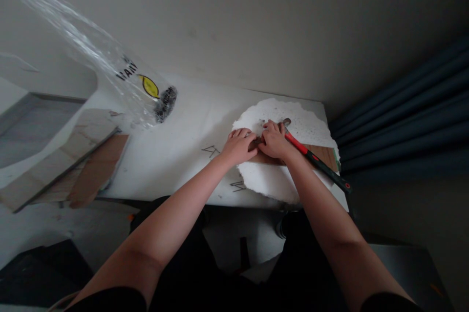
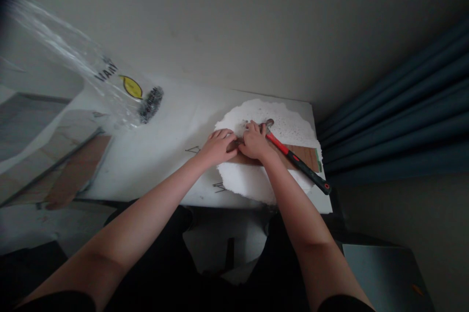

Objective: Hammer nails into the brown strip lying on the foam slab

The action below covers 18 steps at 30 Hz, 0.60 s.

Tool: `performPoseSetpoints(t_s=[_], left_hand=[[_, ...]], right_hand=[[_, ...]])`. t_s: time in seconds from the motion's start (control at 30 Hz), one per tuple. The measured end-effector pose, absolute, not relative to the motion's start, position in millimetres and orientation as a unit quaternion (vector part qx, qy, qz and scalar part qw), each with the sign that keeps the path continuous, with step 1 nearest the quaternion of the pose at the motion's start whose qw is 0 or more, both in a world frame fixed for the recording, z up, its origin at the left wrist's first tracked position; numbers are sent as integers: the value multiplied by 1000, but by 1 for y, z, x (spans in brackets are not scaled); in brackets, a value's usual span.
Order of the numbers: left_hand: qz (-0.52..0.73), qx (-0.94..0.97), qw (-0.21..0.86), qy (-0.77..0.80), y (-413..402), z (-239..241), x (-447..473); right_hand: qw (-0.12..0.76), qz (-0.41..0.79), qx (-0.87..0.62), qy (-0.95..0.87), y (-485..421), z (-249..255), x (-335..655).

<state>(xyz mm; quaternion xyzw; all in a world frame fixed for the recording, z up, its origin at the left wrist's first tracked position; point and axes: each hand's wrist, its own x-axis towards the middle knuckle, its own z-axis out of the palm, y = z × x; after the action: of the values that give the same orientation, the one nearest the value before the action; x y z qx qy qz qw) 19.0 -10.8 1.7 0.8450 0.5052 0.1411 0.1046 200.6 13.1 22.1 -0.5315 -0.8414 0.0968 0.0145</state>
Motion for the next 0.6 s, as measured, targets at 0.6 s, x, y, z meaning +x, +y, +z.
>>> performPoseSetpoints(t_s=[0.6], left_hand=[[145, 847, 103, 501, -12, 2, 18]], right_hand=[[60, 68, -495, -864, 11, 28, 212]])
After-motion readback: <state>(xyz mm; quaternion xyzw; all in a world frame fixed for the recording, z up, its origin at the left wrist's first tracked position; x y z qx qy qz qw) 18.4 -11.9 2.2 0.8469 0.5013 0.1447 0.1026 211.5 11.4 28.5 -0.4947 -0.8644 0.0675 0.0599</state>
